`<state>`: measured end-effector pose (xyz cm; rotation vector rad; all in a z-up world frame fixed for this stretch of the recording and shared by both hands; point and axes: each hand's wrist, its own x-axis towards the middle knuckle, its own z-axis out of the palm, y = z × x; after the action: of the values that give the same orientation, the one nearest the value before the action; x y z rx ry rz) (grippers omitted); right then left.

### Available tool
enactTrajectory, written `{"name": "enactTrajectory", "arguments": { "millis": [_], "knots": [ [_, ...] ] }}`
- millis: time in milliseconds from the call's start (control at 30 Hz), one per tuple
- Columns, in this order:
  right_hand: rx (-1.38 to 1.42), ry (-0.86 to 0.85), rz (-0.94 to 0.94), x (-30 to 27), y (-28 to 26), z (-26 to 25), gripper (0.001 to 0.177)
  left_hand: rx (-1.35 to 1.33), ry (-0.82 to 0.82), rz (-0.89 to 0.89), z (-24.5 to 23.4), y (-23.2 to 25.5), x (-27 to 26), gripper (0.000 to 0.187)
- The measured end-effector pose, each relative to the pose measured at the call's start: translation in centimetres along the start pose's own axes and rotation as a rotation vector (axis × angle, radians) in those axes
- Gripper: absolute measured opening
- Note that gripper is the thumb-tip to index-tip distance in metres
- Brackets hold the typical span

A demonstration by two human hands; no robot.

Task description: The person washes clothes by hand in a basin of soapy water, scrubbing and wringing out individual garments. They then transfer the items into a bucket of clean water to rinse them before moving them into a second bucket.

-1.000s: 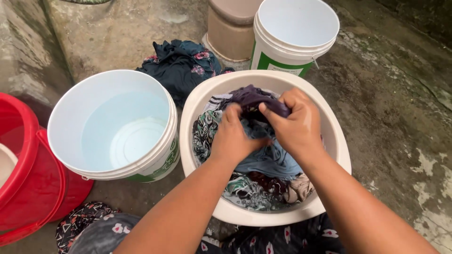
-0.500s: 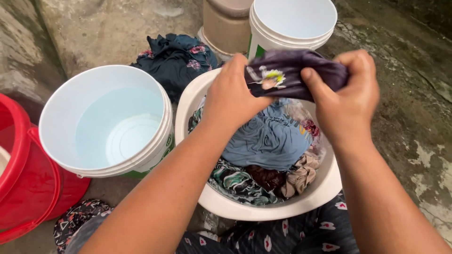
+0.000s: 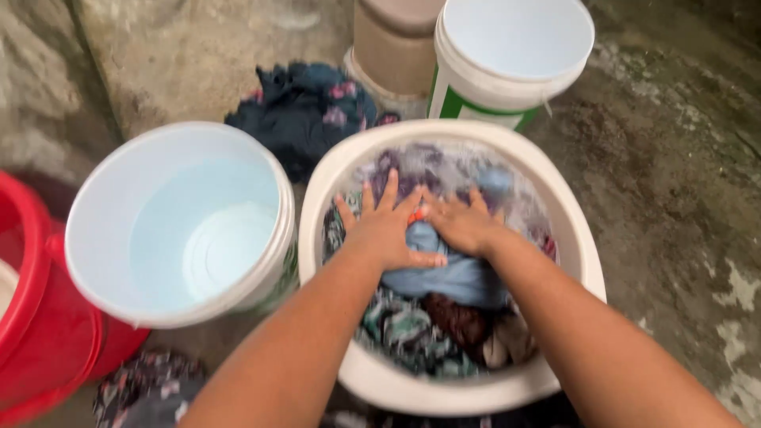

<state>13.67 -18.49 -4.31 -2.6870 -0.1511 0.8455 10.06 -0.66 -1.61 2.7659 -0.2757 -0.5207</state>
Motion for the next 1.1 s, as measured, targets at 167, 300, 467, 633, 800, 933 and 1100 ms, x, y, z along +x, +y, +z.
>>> {"name": "enactTrajectory", "arguments": {
  "millis": [167, 300, 467, 633, 800, 933, 1100],
  "knots": [
    [0.058, -0.159, -0.133, 11.6, 6.4, 3.9, 0.077, -0.008, -0.047, -0.038, 0.1, -0.3, 2.9, 0.116],
    [-0.035, -0.252, 0.032, 7.9, 1.6, 0.9, 0.078, 0.008, 0.131, -0.010, 0.5, -0.2, 2.1, 0.106],
    [0.052, 0.200, 0.069, 2.8, 0.1, 1.0, 0.053, -0.100, 0.360, 0.137, 5.8, -2.4, 4.1, 0.104],
    [0.105, 0.610, -0.087, -1.2, -0.6, 1.8, 0.032, -0.123, 0.245, 0.078, 2.1, -1.0, 0.0, 0.104],
    [0.709, 0.590, -0.356, -5.6, -2.5, -2.6, 0.042, -0.639, 0.548, 0.167, 2.4, -2.2, -1.6, 0.124],
    [1.099, 0.550, -0.562, -11.4, -6.0, -8.2, 0.039, -0.589, 0.704, 0.197, -0.6, -0.3, -2.6, 0.108],
    [0.913, 0.827, -0.475, -14.7, -4.8, -9.1, 0.033, -0.729, 0.486, 0.228, -7.3, 3.1, -6.9, 0.058]
  ]
}}
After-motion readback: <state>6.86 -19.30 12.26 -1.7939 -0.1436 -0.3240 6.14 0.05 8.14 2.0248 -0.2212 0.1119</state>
